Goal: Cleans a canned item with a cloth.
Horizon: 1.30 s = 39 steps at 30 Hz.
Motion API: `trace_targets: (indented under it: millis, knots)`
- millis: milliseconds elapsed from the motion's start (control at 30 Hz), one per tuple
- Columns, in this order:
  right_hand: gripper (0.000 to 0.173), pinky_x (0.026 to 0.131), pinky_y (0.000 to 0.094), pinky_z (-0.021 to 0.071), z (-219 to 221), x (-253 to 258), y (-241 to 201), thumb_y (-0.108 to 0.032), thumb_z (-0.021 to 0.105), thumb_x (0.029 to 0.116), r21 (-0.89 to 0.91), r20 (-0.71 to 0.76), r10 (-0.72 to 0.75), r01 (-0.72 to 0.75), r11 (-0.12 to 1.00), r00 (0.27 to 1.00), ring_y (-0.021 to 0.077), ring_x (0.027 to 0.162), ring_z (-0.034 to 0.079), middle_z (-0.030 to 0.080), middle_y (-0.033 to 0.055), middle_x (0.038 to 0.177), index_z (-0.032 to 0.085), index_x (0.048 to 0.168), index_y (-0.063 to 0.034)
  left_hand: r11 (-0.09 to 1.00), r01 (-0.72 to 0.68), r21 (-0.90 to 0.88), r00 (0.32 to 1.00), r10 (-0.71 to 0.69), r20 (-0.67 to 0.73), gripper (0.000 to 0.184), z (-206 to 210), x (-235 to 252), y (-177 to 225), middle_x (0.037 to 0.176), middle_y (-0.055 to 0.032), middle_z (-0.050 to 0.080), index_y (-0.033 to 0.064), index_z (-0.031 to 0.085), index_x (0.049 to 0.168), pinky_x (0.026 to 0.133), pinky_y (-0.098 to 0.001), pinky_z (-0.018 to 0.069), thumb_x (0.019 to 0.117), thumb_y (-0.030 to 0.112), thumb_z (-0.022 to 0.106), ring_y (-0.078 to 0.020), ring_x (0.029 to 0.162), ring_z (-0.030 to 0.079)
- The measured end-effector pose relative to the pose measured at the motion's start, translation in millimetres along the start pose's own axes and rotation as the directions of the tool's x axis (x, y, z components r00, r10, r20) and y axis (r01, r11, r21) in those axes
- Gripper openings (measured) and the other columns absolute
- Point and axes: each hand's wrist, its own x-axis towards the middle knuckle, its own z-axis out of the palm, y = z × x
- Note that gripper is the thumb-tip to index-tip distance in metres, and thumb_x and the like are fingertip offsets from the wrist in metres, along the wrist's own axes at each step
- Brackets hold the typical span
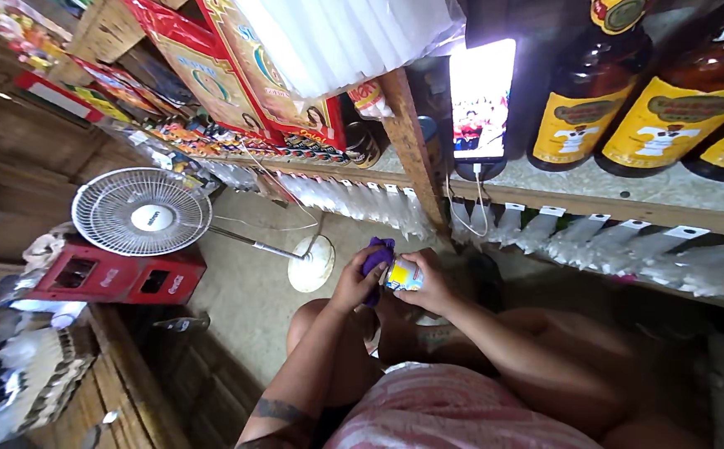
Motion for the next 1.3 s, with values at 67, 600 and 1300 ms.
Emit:
trace_targets:
  millis: [67, 600, 1300]
  knots:
    - [0.076, 0.106, 0.0462, 0.0466, 1, -2, -3, -0.029, 0.089, 0.0677, -0.074, 0.013, -0.026, 0.027, 0.997, 1.0, 0.0354, 0.123, 0.056, 0.06, 0.0225, 0.128, 0.061, 0.134, -0.0036, 0.993, 0.089, -0.079, 0.996, -0.086, 0.036, 0.046, 2, 0, 5, 0.126, -0.0134, 0.066, -0.0015, 0.053, 0.138, 0.098, -0.0344, 0.0548, 0.1019, 0.026, 0.059, -0.0135, 0.11, 0.066]
    - [0.077, 0.105, 0.0465, 0.0469, 0, -1, -5, -0.027, 0.09, 0.066, -0.064, 0.0, 0.043, -0.043, 0.997, 0.999, 0.0368, 0.122, 0.056, 0.058, 0.0249, 0.128, 0.059, 0.131, 0.0014, 0.977, -0.006, -0.214, 0.994, 0.03, 0.109, 0.043, 4, -2, 6, 0.127, -0.0137, 0.064, -0.0067, 0.054, 0.133, 0.099, -0.0348, 0.0539, 0.1005, 0.02, 0.06, -0.0133, 0.111, 0.065]
    - [0.077, 0.086, 0.0383, 0.0564, -16, 11, -4, -0.014, 0.082, 0.0727, 0.598, 0.158, 0.433, -0.435, 0.673, 0.887, 0.0219, 0.104, 0.063, 0.058, 0.0163, 0.123, 0.044, 0.14, -0.004, 0.936, -0.304, 0.176, 0.948, 0.28, 0.149, 0.032, -11, -8, -8, 0.119, -0.0184, 0.065, 0.0129, 0.07, 0.125, 0.092, -0.0403, 0.056, 0.0947, 0.023, 0.065, -0.0223, 0.105, 0.066]
